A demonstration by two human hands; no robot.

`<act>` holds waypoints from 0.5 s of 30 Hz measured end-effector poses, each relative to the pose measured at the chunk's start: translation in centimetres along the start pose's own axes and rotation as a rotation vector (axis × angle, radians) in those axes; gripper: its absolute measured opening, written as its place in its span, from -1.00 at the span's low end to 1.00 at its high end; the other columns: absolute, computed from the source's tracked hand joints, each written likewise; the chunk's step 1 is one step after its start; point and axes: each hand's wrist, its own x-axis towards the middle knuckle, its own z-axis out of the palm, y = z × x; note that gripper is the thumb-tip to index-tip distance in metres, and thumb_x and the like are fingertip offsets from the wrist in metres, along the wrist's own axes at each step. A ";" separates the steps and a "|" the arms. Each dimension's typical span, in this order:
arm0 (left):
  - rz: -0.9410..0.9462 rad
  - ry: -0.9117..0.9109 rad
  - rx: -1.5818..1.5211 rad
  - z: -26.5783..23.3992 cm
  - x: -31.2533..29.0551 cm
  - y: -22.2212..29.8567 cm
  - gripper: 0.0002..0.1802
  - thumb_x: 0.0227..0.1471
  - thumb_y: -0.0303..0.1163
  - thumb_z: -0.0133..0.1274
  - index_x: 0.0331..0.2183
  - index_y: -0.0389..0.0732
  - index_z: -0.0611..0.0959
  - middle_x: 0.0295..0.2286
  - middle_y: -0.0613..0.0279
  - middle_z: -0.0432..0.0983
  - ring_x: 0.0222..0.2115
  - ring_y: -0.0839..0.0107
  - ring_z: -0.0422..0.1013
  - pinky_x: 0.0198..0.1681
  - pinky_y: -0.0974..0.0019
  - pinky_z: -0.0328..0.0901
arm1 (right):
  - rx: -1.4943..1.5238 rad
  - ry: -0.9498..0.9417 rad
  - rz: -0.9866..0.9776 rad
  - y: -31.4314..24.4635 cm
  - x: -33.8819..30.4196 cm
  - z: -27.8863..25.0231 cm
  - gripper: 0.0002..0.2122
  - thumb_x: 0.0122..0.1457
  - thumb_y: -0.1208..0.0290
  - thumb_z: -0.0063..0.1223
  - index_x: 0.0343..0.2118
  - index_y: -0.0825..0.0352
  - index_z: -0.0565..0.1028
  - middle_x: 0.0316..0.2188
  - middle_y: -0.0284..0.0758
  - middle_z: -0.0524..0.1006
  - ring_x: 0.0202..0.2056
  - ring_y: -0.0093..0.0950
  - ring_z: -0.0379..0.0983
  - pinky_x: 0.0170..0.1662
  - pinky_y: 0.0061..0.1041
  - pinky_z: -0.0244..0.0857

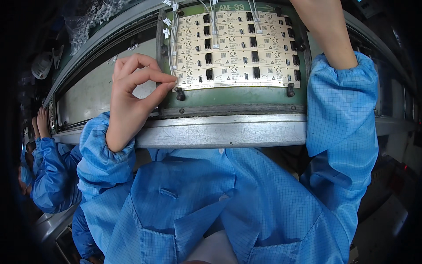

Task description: Manually inserting electronic components into circuit boards on an industrial assembly line.

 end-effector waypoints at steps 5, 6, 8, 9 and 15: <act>0.161 0.046 0.227 -0.8 -0.5 1.9 -0.80 -0.23 -0.47 0.28 -0.44 0.04 0.74 -0.29 0.51 0.47 -0.14 0.23 0.26 -0.04 0.12 0.03 | 0.078 0.055 -0.021 -0.1 -0.2 -1.4 -0.88 0.15 0.62 0.13 -0.26 0.48 0.47 -0.40 -0.38 0.52 -0.34 -0.64 0.43 -0.26 -0.69 0.32; 0.111 0.033 0.200 -0.8 -0.5 1.8 -0.81 -0.23 -0.47 0.28 -0.45 0.04 0.74 -0.29 0.51 0.47 -0.14 0.23 0.26 -0.05 0.12 0.03 | 0.167 0.040 0.018 -0.1 0.1 -1.8 -0.90 0.15 0.63 0.13 -0.28 0.47 0.49 -0.40 -0.39 0.52 -0.33 -0.64 0.44 -0.25 -0.69 0.32; 0.021 0.009 0.156 -0.9 -1.2 1.8 -0.82 -0.23 -0.47 0.28 -0.46 0.04 0.74 -0.29 0.51 0.48 -0.13 0.23 0.27 -0.05 0.13 0.04 | 0.168 0.051 0.005 -0.2 -0.6 -1.6 -0.90 0.15 0.64 0.12 -0.28 0.47 0.49 -0.40 -0.39 0.52 -0.33 -0.65 0.44 -0.25 -0.69 0.33; 0.016 0.009 0.162 -0.9 -1.2 1.9 -0.82 -0.23 -0.47 0.28 -0.46 0.04 0.74 -0.29 0.51 0.48 -0.13 0.23 0.27 -0.05 0.13 0.04 | 0.168 0.062 -0.007 -0.2 -0.9 -1.5 -0.90 0.15 0.64 0.12 -0.28 0.47 0.49 -0.40 -0.40 0.52 -0.33 -0.65 0.44 -0.24 -0.69 0.33; 0.127 0.067 0.186 -0.7 -0.6 2.0 -0.85 -0.21 -0.47 0.29 -0.47 0.01 0.73 -0.32 0.53 0.47 -0.14 0.26 0.28 -0.06 0.16 0.04 | 0.186 0.043 -0.054 -0.4 -0.6 -2.0 -0.91 0.15 0.65 0.11 -0.28 0.46 0.48 -0.40 -0.40 0.51 -0.34 -0.66 0.43 -0.24 -0.69 0.32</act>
